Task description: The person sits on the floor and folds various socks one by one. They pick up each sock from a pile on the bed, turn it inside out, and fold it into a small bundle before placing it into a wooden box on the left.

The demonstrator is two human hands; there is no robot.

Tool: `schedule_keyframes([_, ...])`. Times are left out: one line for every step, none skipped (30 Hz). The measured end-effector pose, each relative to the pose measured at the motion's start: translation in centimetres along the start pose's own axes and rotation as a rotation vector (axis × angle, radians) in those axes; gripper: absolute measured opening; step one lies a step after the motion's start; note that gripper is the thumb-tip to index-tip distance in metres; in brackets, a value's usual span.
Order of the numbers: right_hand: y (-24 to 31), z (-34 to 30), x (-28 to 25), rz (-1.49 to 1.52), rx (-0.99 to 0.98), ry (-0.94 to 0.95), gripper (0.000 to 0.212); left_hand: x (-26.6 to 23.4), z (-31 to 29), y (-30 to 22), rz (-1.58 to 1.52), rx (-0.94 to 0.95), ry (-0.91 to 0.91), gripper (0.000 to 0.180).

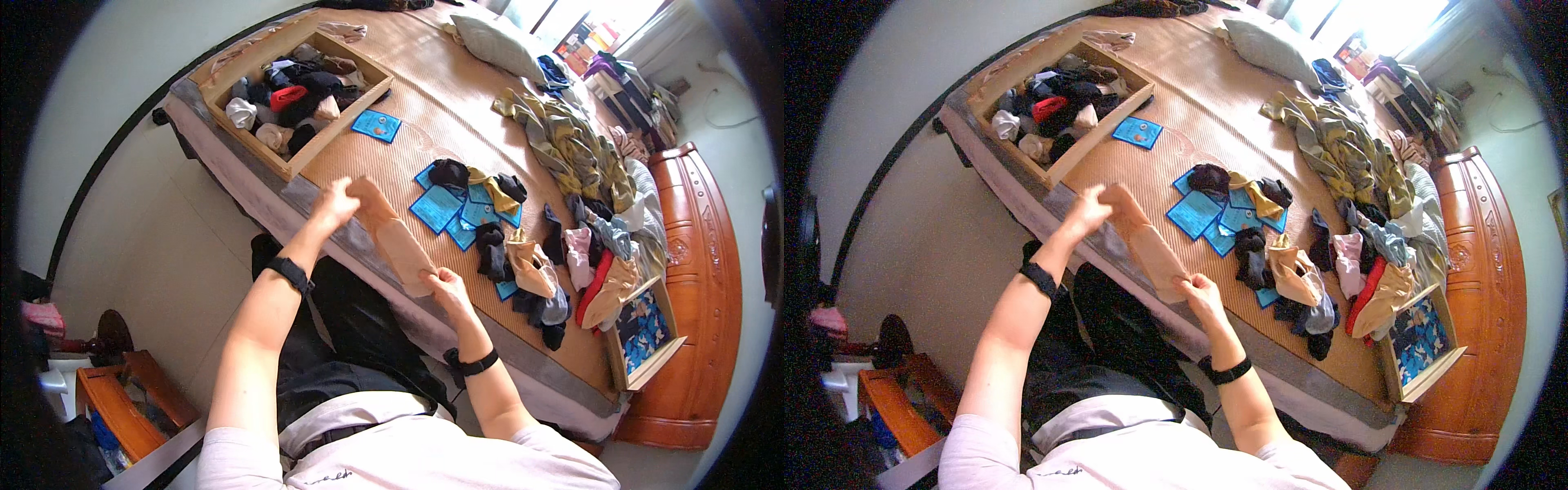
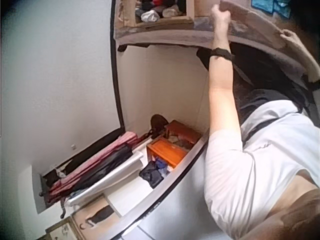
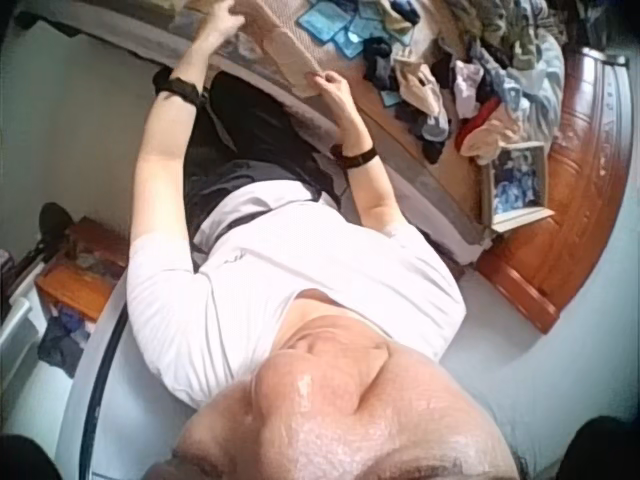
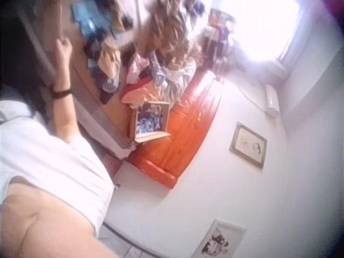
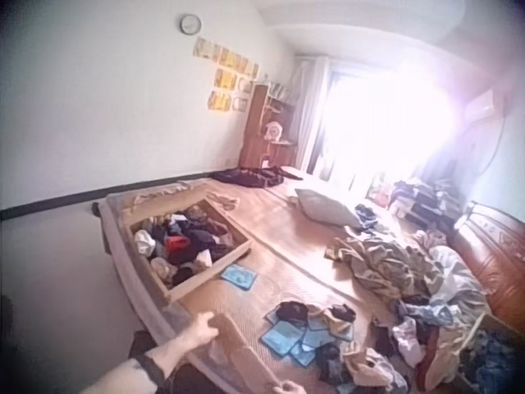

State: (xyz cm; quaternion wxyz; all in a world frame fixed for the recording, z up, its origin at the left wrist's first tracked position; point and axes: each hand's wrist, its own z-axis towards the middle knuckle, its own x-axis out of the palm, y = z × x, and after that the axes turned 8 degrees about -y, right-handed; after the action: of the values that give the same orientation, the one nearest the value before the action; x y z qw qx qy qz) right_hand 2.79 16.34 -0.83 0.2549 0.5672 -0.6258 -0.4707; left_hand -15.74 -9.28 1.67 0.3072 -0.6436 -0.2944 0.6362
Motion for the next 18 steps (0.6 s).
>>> schedule_keyframes([1.2,-1.3,0.6,0.081,0.141,0.062,0.020,-0.4,0.2,-0.7,-0.018,0.053,-0.072,0.026])
schedule_keyframes([0.8,-1.8,0.7,0.175,0.197,0.094,0.018,-0.5,-0.1,-3.3,0.008,0.069,-0.082,0.027])
schedule_keyframes([0.9,-2.2,1.4,0.156,0.237,0.093,0.021,0.1,-0.6,-3.9,0.068,0.177,-0.198,0.028])
schedule_keyframes([0.5,-2.2,1.7,0.155,0.207,0.071,0.024,0.7,-1.5,-4.2,0.128,0.285,-0.315,0.030])
schedule_keyframes([0.1,-2.1,1.9,0.155,0.177,0.050,0.027,1.3,-2.4,-4.5,0.188,0.393,-0.433,0.032])
schedule_keyframes([0.2,-2.1,1.9,0.180,0.194,0.051,0.027,2.0,-3.5,-4.8,0.106,0.429,-0.342,0.039])
schedule_keyframes([0.5,-2.0,1.7,0.206,0.211,0.052,0.027,2.6,-4.8,-4.9,0.124,0.588,-0.278,0.037])
schedule_keyframes([0.8,-2.1,1.7,0.231,0.230,0.054,0.027,3.5,-6.4,-4.3,0.098,0.693,-0.177,0.039])
schedule_keyframes([1.3,-2.3,1.7,0.235,0.244,0.086,0.027,4.9,-7.7,-3.5,0.148,0.754,-0.070,0.041])
schedule_keyframes([1.9,-2.5,1.4,0.240,0.256,0.108,0.028,5.6,-9.3,-3.5,0.164,0.839,-0.018,0.045])
schedule_keyframes([2.3,-2.6,1.3,0.239,0.265,0.139,0.029,6.6,-10.5,-2.4,0.201,0.866,0.074,0.052])
schedule_keyframes([1.7,-2.5,0.9,0.253,0.228,0.195,0.031,7.4,-11.8,-1.9,0.219,0.817,0.113,0.055])
schedule_keyframes([1.1,-2.4,0.5,0.242,0.220,0.224,0.031,8.3,-12.7,-1.4,0.237,0.768,0.152,0.058])
schedule_keyframes([0.8,-2.4,0.4,0.233,0.211,0.256,0.031,8.3,-12.9,-1.1,0.306,0.831,0.133,0.062])
schedule_keyframes([0.5,-2.4,0.3,0.224,0.202,0.289,0.031,8.4,-12.9,-0.8,0.251,0.803,0.159,0.062])
schedule_keyframes([0.1,-2.2,0.0,0.182,0.242,0.285,0.031,8.5,-12.9,-0.6,0.195,0.775,0.184,0.062])
schedule_keyframes([0.0,-2.2,0.0,0.239,0.254,0.274,0.031,8.1,-13.1,-0.7,0.140,0.747,0.213,0.061])
schedule_keyframes([-0.1,-2.1,0.0,0.295,0.266,0.264,0.032,7.7,-13.2,-0.8,0.076,0.750,0.199,0.061])
